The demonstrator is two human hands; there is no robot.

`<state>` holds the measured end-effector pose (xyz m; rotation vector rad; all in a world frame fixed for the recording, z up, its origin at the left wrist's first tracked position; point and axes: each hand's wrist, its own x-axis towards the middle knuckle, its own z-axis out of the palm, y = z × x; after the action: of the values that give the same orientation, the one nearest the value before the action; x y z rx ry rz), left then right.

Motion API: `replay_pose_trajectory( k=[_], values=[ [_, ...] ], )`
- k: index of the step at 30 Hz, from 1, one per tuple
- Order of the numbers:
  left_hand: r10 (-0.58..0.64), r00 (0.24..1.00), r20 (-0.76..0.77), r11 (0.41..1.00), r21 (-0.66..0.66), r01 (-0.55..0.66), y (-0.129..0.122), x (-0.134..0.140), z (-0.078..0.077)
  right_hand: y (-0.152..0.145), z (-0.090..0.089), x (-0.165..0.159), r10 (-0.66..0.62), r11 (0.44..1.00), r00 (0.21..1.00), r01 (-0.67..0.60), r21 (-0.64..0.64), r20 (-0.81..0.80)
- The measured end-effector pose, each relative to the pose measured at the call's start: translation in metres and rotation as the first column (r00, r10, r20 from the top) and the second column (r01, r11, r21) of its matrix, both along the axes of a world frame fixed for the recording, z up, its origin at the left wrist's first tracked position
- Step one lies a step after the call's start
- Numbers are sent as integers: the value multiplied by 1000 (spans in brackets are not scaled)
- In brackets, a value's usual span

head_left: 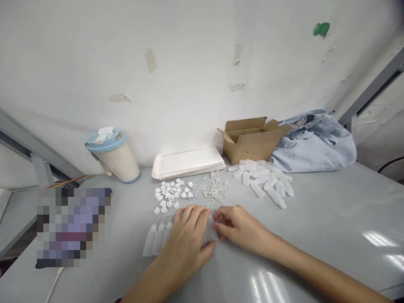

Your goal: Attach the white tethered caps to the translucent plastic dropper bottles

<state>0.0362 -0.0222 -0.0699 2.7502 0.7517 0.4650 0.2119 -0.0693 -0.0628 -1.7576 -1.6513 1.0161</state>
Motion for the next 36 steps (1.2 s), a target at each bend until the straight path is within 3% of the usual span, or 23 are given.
replay_pose_trajectory(
  k=[6,12,16,22,29,33,36],
  values=[
    [134,984,120,988,-94,-123,1,-6,9,6,16,16,-106,989,994,105,101,6],
    [77,992,95,997,12,-79,2,-9,2,13,15,34,-194,962,973,163,220,127],
    [91,990,112,994,54,-97,1,-15,-4,17,4,38,-188,929,944,82,361,270],
    [188,971,149,979,47,-197,4,-24,-4,26,-15,46,-114,849,884,-150,507,453],
    [157,968,197,977,112,-182,0,-22,-2,34,-24,52,49,786,888,-316,531,456],
    [140,965,221,978,123,-170,-3,-22,-1,33,-18,53,25,782,926,-252,570,376],
    [151,960,235,978,107,-180,-4,-23,1,30,-8,53,-39,816,978,-87,571,205]
  ],
)
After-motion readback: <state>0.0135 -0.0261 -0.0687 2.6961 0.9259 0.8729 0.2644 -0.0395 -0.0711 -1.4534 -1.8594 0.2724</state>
